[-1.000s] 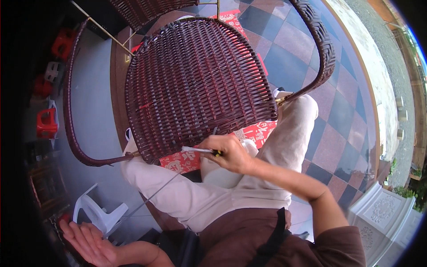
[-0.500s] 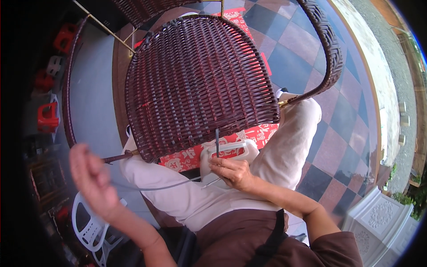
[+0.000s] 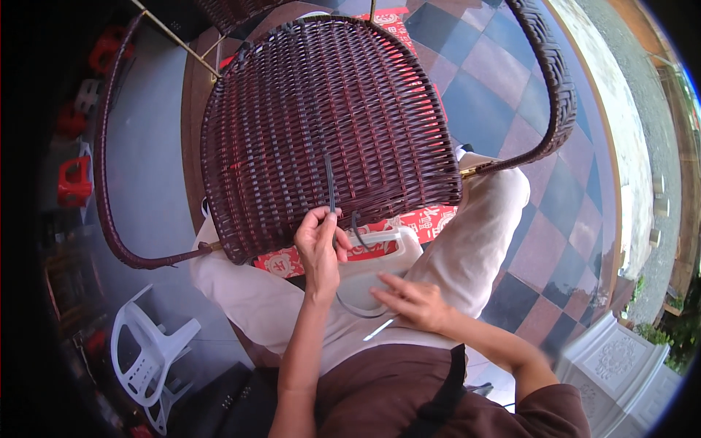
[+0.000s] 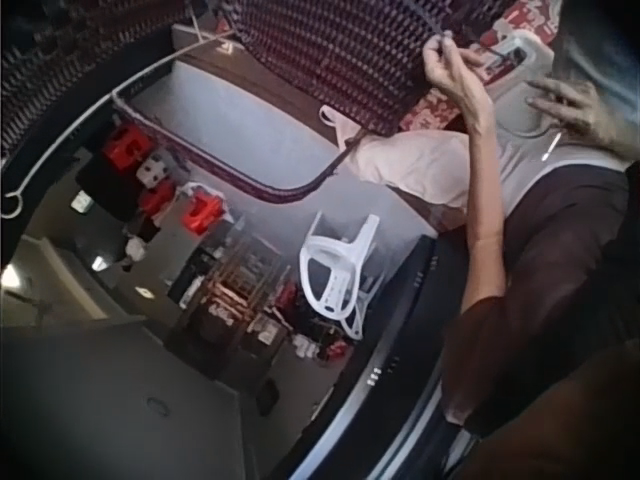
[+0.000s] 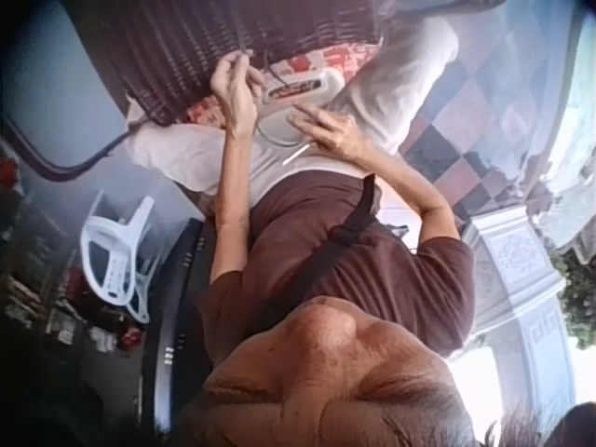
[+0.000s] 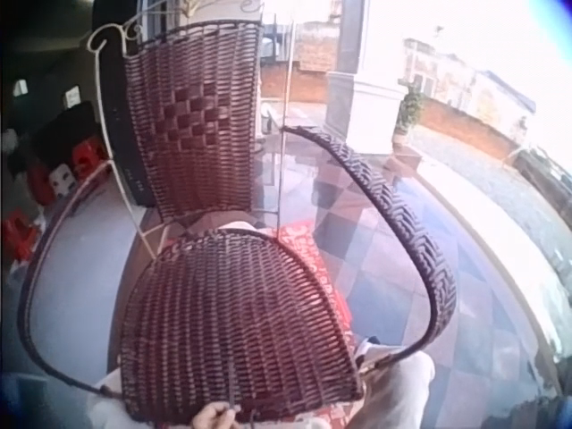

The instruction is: The person repairs a woven chair by weaving a strip of material into the existing frame and securing it using a screwdriver and hands.

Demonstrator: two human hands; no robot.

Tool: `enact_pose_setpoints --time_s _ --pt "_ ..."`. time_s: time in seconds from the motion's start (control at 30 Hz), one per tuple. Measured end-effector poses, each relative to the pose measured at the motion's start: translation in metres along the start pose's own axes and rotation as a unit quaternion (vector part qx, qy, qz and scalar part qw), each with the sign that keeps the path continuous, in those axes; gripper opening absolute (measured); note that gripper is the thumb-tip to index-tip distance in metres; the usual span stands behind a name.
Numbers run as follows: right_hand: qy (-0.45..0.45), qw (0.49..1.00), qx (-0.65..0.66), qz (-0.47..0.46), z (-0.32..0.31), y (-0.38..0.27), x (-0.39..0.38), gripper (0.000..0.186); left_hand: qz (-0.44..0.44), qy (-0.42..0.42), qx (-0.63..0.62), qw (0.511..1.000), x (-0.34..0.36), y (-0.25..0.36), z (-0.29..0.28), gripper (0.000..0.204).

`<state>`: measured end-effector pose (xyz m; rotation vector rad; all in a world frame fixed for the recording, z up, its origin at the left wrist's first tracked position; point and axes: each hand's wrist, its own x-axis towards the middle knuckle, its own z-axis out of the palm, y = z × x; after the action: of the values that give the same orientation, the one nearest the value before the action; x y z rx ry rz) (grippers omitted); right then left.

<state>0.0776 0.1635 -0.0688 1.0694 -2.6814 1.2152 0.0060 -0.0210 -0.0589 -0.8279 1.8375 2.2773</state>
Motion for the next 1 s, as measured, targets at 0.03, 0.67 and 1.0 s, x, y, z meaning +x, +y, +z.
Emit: enact_pose_setpoints --time_s 0.03,0.67,1.0 --pt "0.031 0.999 0.015 0.028 -0.007 0.000 -0.002 0.049 -0.007 0.009 0.005 1.000 -0.005 -0.001 -0.001 0.015" --pt "0.043 0.812 0.442 0.379 -0.044 -0.013 0.117 0.023 0.023 -0.047 0.034 0.998 -0.076 0.003 -0.008 0.016" --pt "0.089 0.793 0.478 0.367 -0.026 -0.012 0.083 0.009 0.055 -0.128 -0.019 0.990 -0.057 0.009 -0.002 0.025"
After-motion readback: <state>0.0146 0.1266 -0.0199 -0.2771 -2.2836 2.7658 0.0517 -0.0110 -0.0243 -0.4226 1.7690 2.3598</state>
